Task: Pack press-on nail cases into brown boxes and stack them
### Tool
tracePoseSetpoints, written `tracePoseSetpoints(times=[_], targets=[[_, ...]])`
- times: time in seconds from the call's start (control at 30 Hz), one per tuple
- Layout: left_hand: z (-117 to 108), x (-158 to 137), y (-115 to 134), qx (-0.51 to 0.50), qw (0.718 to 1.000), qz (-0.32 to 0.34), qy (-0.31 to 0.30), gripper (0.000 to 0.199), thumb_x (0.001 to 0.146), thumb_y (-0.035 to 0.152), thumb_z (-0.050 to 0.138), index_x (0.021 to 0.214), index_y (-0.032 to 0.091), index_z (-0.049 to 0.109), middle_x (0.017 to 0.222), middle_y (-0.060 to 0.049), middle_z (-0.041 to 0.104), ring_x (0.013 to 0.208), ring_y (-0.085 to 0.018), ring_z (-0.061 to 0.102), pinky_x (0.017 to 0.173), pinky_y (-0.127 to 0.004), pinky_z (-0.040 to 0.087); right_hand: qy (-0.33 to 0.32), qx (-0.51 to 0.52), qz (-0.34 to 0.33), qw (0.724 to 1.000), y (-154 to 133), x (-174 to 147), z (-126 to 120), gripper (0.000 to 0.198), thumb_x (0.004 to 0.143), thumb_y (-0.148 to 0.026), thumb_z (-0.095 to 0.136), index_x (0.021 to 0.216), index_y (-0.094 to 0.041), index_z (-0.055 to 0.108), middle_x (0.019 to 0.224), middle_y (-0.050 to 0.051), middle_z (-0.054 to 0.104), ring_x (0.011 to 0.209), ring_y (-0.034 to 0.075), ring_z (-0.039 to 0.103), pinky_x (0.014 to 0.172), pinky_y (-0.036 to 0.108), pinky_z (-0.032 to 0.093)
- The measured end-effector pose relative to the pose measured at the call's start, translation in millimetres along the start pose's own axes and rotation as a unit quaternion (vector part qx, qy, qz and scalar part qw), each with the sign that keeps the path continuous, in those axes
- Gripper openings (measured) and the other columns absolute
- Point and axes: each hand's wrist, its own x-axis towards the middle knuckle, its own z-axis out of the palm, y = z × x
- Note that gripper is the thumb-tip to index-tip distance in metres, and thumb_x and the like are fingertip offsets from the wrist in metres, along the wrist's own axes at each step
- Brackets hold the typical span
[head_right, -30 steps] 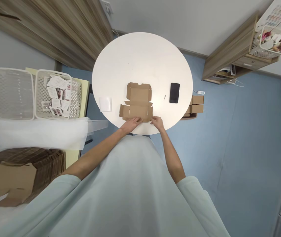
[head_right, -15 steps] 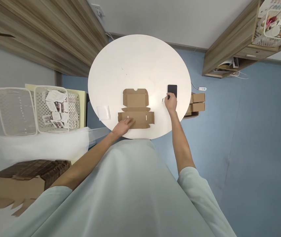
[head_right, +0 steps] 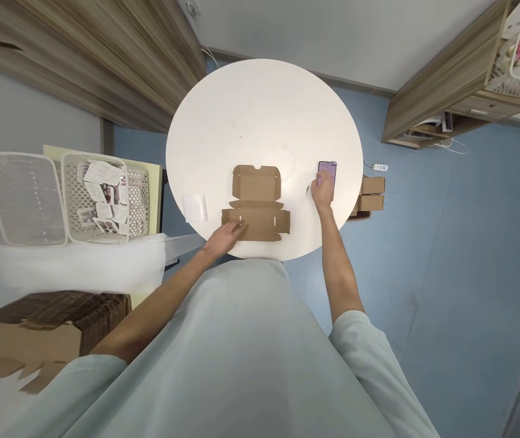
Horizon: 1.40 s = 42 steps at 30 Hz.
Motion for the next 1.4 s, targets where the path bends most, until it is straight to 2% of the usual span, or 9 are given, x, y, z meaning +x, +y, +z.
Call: tracePoseSetpoints(times=[0.17, 0.33, 0.6, 0.77, 0.87, 1.03, 1.17, 1.3, 1.4], targets=[[12.1, -3.0, -0.2, -0.046, 0.999, -0.013, -0.026, 0.057, 0.104, 0.018, 0.064, 0.160, 0.022, 0.059, 0.170, -0.019, 0.054, 0.152, -0.038, 0.060, 0.121, -0.051, 0.057, -0.089, 0.002, -0.059, 0.994, -36.6, -49.1, 23.1, 0.051, 0.107, -0.030, 0.042, 0.151, -0.012, 0.062, 0.155, 0.025, 0.064, 0.141, 0.035, 0.065, 0.122, 0.055, 0.055], [25.8, -0.8, -1.6, -0.059, 0.997, -0.051, -0.026, 0.054, 0.103, 0.010, 0.058, 0.155, 0.021, 0.064, 0.170, -0.017, 0.056, 0.153, -0.034, 0.059, 0.121, -0.047, 0.058, -0.241, -0.034, -0.027, 0.969, -70.5, -88.4, 54.9, 0.076, 0.106, -0.036, 0.050, 0.177, -0.013, 0.032, 0.152, 0.025, 0.063, 0.140, 0.040, 0.064, 0.118, 0.059, 0.057], [36.5, -0.3, 2.5, -0.087, 0.993, -0.079, 0.013, 0.048, 0.107, 0.009, 0.044, 0.138, 0.019, 0.078, 0.174, -0.011, 0.055, 0.153, -0.031, 0.061, 0.120, -0.042, 0.057, -0.230, -0.026, -0.050, 0.972, -97.3, -113.5, 76.5, 0.098, 0.110, -0.036, 0.043, 0.181, -0.017, -0.023, 0.154, 0.026, 0.060, 0.125, 0.042, 0.068, 0.103, 0.061, 0.063], [35.7, 1.9, 5.9, -0.097, 0.991, -0.086, 0.025, 0.057, 0.101, 0.002, 0.042, 0.140, 0.020, 0.080, 0.172, -0.010, 0.059, 0.150, -0.030, 0.064, 0.119, -0.042, 0.059, -0.255, -0.066, -0.074, 0.962, -95.8, -131.9, 73.5, 0.115, 0.104, -0.037, 0.064, 0.182, -0.033, -0.020, 0.163, 0.023, 0.047, 0.115, 0.037, 0.073, 0.099, 0.056, 0.066], [35.4, 4.7, 6.9, -0.098, 0.991, -0.083, 0.030, 0.056, 0.099, 0.001, 0.044, 0.136, 0.018, 0.082, 0.170, -0.011, 0.060, 0.149, -0.030, 0.065, 0.121, -0.040, 0.058, -0.283, -0.101, -0.089, 0.950, -88.2, -144.2, 71.2, 0.137, 0.094, -0.042, 0.085, 0.181, -0.036, -0.020, 0.169, 0.024, 0.040, 0.130, 0.042, 0.070, 0.104, 0.058, 0.065], [34.2, 11.9, 5.0, -0.123, 0.988, -0.082, 0.055, 0.051, 0.094, 0.004, 0.051, 0.129, 0.017, 0.084, 0.163, -0.013, 0.065, 0.144, -0.032, 0.068, 0.124, -0.042, 0.057, -0.338, -0.123, -0.130, 0.924, -72.8, -159.5, 66.2, 0.161, 0.080, -0.039, 0.101, 0.178, -0.040, -0.026, 0.185, 0.027, 0.013, 0.161, 0.049, 0.046, 0.114, 0.063, 0.061], [28.0, 16.2, 5.8, -0.176, 0.975, -0.108, 0.088, 0.049, 0.093, 0.005, 0.052, 0.128, 0.018, 0.084, 0.150, -0.014, 0.072, 0.135, -0.033, 0.072, 0.123, -0.045, 0.057, -0.351, -0.118, -0.131, 0.920, -68.9, -160.1, 63.0, 0.166, 0.076, -0.040, 0.105, 0.179, -0.039, -0.025, 0.187, 0.030, 0.006, 0.165, 0.051, 0.041, 0.115, 0.065, 0.059], [18.2, 16.6, 15.0, -0.200, 0.949, -0.192, 0.146, 0.048, 0.098, 0.011, 0.052, 0.138, 0.019, 0.076, 0.145, -0.016, 0.070, 0.127, -0.034, 0.074, 0.116, -0.047, 0.059, -0.354, -0.114, -0.124, 0.920, -71.0, -153.5, 60.4, 0.153, 0.082, -0.036, 0.100, 0.182, -0.040, -0.016, 0.186, 0.028, 0.013, 0.155, 0.048, 0.055, 0.116, 0.062, 0.059], [11.5, 17.5, 19.8, -0.177, 0.917, -0.271, 0.231, 0.059, 0.099, 0.019, 0.060, 0.158, 0.017, 0.060, 0.154, -0.020, 0.063, 0.139, -0.038, 0.066, 0.118, -0.049, 0.056, -0.343, -0.117, -0.120, 0.924, -73.1, -149.6, 59.5, 0.143, 0.088, -0.033, 0.095, 0.183, -0.041, -0.012, 0.183, 0.025, 0.023, 0.145, 0.044, 0.064, 0.114, 0.059, 0.060]])
